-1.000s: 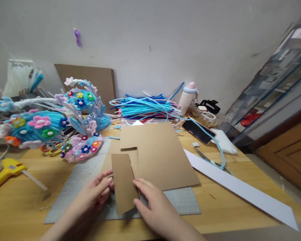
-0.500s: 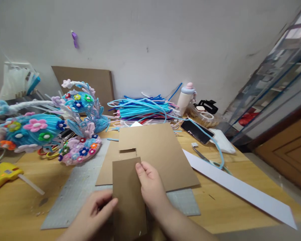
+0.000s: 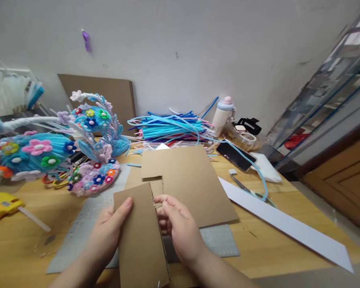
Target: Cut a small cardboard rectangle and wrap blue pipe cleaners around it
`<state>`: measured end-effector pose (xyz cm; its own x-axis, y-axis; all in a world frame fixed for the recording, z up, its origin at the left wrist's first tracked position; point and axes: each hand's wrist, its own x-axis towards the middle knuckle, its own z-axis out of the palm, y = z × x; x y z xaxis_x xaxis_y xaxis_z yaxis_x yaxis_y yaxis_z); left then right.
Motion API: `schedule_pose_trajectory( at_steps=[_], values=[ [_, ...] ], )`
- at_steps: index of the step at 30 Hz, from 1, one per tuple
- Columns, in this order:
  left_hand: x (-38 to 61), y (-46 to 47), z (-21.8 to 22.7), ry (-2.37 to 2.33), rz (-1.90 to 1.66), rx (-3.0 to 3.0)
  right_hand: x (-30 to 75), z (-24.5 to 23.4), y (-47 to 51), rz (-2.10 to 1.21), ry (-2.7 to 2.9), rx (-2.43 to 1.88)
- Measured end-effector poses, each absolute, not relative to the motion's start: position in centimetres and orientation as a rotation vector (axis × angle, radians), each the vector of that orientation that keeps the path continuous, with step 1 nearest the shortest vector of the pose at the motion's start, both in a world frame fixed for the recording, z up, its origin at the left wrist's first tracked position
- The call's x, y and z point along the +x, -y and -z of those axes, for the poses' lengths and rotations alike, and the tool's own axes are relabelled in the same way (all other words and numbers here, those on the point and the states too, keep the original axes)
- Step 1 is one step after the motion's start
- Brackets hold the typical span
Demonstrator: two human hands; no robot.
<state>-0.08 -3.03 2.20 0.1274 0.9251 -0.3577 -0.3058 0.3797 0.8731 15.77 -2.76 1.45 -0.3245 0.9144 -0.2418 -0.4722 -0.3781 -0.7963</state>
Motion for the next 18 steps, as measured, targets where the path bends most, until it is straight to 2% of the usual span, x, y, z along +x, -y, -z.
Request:
schedule_pose_trajectory(
  at_steps=[8,14,18],
  values=[
    [0.7,3.6,-2.7,-1.187,-1.134,0.978,15.7,-1.9,1.8,-1.446,1.155,-1.082],
    [1.1,3.9,-3.1,-1.225,-1.214,0.913,15.8,-2.0,1.2,-1.534,1.034,-1.039],
    [0.6,3.7,-2.6,-1.233,-1.185,1.043,16.0,-2.4,1.5,-1.450,1.223,-1.075]
  ],
)
